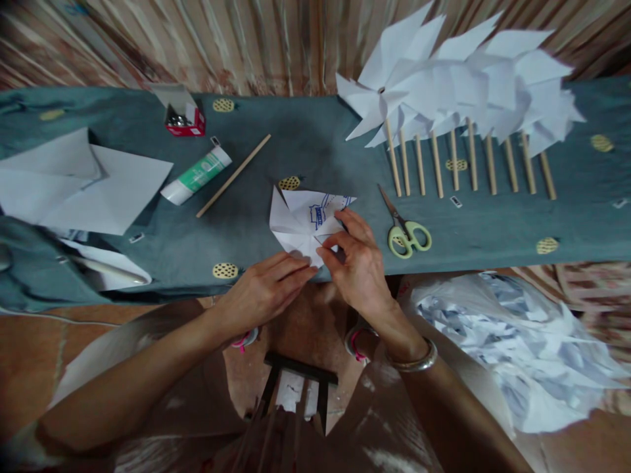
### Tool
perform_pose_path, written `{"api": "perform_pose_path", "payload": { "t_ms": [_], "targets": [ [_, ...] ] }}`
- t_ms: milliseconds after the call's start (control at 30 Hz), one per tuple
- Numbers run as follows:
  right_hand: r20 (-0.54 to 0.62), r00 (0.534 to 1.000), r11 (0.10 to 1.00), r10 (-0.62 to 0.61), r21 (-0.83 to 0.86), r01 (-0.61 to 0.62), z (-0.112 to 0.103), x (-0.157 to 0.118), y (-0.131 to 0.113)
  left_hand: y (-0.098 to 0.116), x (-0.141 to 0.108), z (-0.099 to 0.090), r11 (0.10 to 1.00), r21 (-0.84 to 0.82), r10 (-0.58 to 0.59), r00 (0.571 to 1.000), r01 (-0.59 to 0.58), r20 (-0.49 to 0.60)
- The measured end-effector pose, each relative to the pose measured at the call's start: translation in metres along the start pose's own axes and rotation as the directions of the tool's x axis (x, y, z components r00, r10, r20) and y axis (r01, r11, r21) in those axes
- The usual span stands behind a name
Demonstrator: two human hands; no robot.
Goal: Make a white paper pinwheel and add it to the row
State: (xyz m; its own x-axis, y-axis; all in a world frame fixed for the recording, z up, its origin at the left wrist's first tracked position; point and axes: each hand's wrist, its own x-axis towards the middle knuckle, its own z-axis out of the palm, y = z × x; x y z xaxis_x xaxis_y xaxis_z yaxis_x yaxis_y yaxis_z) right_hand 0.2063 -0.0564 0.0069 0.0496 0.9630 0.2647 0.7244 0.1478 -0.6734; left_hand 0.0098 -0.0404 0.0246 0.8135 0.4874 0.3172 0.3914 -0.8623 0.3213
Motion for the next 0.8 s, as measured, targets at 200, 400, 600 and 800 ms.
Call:
{"api": "perform_pose_path", "payload": {
  "t_ms": [200, 400, 600, 800],
  "targets": [
    [-0.003, 1.000, 1.000, -0.016, -0.013, 0.016, 0.001, -0.002, 0.002, 0.000, 0.001, -0.001, 1.000, 0.003, -0.005, 1.000, 0.005, 0.015],
    [0.008, 0.996, 0.991, -0.092, -0.096, 0.092, 0.000, -0.004, -0.001, 0.000, 0.000, 0.000, 1.000, 0.018, -0.004, 1.000, 0.004, 0.023],
    [-0.008, 0.979, 0.972, -0.203, -0.121, 0.201, 0.001, -0.007, -0.007, 0.000, 0.000, 0.001, 1.000, 0.022, -0.013, 0.998, 0.012, 0.059],
    [0.069, 0.984, 0.981, -0.163, -0.091, 0.169, 0.001, -0.010, -0.010, -0.001, 0.000, 0.001, 1.000, 0.016, 0.000, 0.999, -0.001, 0.047]
  ]
}}
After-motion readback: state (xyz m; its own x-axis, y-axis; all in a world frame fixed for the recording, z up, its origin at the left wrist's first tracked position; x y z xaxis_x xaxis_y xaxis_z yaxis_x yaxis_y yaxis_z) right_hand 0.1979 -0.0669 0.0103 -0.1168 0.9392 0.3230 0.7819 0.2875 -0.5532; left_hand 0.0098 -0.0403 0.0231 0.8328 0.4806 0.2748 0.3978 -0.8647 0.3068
